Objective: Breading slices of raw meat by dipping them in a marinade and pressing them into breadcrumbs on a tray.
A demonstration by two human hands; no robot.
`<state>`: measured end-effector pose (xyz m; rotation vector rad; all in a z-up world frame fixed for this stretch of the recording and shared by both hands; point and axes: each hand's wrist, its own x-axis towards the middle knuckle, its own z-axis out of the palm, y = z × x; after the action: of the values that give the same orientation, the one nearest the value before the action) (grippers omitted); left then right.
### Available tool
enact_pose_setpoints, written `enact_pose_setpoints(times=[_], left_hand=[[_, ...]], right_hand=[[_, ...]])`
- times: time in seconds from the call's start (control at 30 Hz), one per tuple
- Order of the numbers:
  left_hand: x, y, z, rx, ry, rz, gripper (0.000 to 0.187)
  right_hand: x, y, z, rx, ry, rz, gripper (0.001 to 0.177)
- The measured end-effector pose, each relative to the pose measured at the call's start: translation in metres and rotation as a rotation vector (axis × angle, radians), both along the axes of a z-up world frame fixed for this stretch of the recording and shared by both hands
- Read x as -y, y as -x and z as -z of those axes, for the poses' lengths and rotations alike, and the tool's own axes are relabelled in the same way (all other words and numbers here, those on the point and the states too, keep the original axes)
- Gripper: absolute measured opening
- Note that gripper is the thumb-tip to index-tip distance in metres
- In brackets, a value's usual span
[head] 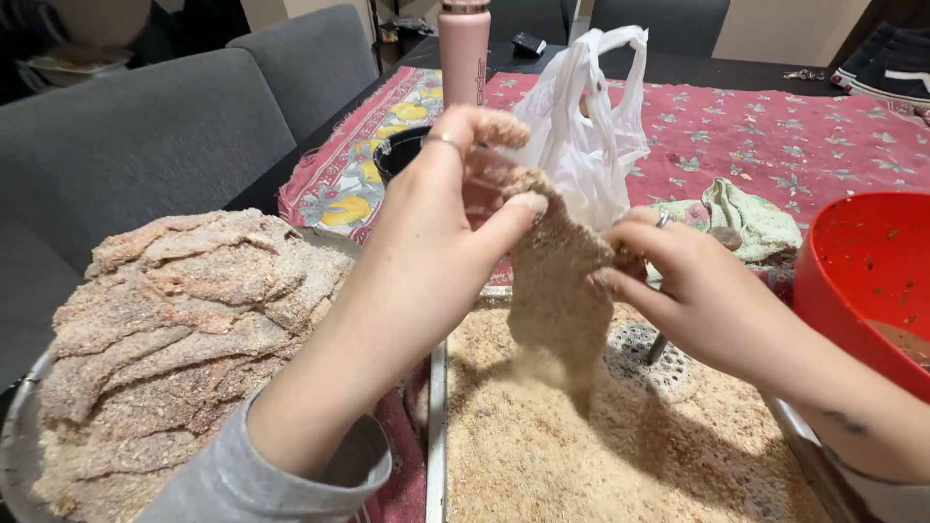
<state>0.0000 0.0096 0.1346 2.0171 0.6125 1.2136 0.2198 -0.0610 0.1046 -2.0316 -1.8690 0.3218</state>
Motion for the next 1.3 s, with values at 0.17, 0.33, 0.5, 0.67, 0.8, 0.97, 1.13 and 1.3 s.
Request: enact_pose_setpoints(times=[0.17,0.33,0.5,0.67,0.8,0.97,1.13,1.3], left_hand=[[0.046,-0.015,0.019,-0.220,0.159,0.165,0.022],[0.053,-0.011,0.143,-0.641,0.035,0.332,0.041],[0.062,0.010,0.200,-0.534,0.308,-0.017,0.075],[0.086,-0.023,0.317,-0.128,0.618,-0.244,0.104],[0.084,-0.047,0.245,0.141,0.867,-0.157,0.090],[0.081,-0.054,0.194,0.561,1.202,0.305,0.068],[0.066,-0.016,0.126,-0.085,0.758,0.264,0.046],[0.052,-0.003,0.190,-0.917,0.390,0.170,0.037]], right_hand=[[0.001,-0.029,0.048,-0.014,-0.309,-0.356,0.025],[0.054,-0.055,0.108,0.074,0.066,-0.282,0.045],[0.121,-0.138,0.210,-0.654,-0.017,-0.056,0.061],[0.134,-0.143,0.250,-1.240,0.154,0.367,0.071],[0.122,-0.130,0.243,-1.476,0.160,0.500,0.065],[0.109,-0.098,0.179,-1.747,0.239,0.058,0.059],[0.097,-0.073,0.118,-0.796,0.298,-0.032,0.048],[0.097,-0.079,0.097,-0.019,0.873,0.177,0.046]])
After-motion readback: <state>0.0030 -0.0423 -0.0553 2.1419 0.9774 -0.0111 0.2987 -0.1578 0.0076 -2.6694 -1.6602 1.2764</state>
